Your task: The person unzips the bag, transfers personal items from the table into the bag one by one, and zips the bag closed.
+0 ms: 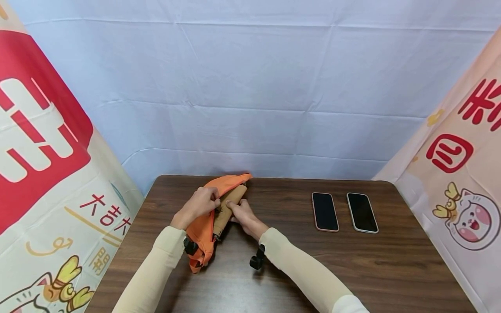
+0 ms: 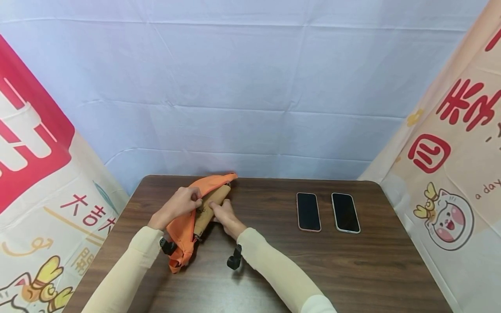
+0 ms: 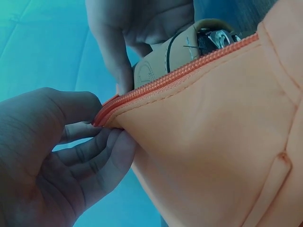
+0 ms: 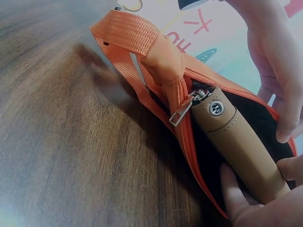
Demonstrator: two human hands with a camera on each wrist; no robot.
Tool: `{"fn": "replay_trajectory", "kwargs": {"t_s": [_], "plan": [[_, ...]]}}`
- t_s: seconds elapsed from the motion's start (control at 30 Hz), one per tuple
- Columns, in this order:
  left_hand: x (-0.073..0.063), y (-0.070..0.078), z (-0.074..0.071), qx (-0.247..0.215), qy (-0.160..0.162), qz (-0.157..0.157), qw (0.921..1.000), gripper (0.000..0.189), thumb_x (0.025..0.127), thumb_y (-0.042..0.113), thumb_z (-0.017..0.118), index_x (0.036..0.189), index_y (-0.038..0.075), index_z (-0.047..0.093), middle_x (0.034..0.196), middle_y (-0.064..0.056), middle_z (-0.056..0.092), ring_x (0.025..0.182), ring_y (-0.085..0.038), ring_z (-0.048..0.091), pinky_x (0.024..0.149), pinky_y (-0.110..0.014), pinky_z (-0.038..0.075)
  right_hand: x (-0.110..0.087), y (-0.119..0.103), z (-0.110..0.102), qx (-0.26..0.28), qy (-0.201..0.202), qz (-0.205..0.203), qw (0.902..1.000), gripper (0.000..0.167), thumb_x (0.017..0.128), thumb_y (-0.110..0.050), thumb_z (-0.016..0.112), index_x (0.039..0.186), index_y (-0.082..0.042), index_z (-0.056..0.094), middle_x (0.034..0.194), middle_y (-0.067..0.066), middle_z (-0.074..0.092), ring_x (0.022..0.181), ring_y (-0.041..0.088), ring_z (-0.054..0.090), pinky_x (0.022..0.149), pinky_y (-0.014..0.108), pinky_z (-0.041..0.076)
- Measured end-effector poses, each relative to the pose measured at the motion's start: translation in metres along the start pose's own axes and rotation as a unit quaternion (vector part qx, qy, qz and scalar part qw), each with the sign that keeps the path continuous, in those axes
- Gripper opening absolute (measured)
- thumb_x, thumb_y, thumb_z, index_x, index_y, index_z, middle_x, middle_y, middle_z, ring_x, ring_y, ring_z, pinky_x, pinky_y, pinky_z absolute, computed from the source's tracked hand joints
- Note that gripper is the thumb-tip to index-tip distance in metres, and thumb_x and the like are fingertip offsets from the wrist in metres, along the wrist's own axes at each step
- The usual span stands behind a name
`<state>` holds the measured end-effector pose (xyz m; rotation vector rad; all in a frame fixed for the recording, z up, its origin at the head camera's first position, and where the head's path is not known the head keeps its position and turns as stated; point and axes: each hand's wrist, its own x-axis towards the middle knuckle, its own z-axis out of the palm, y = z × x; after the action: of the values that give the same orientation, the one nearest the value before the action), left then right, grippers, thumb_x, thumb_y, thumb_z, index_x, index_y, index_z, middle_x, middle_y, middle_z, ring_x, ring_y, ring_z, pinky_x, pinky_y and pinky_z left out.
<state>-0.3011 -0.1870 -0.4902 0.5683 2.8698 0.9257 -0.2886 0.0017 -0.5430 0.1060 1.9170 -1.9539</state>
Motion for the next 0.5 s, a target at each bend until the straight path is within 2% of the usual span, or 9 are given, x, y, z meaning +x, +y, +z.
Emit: {"fn": "replay_trajectory", "kwargs": {"t_s": [0.5], "plan": [[-0.0037, 0.0042, -0.0036, 0.001, -0.006, -0.005, 1.0000, 0.011, 0.103, 0.009, 0.067, 0.093, 0.010, 0.065, 0.074, -0.003, 0.065, 0.055, -0.013, 0.057, 0.056, -0.030, 0.048, -0.0028, -0.0022, 0.0052, 0.013, -0.003, 0.001, 0.9999, 0.054, 0.110, -0.034, 0.059, 0.147, -0.001, 0.038, 0.138, 0.019, 0.055, 0.111, 0.022, 0.069, 0.099, 0.044, 0.058]]}}
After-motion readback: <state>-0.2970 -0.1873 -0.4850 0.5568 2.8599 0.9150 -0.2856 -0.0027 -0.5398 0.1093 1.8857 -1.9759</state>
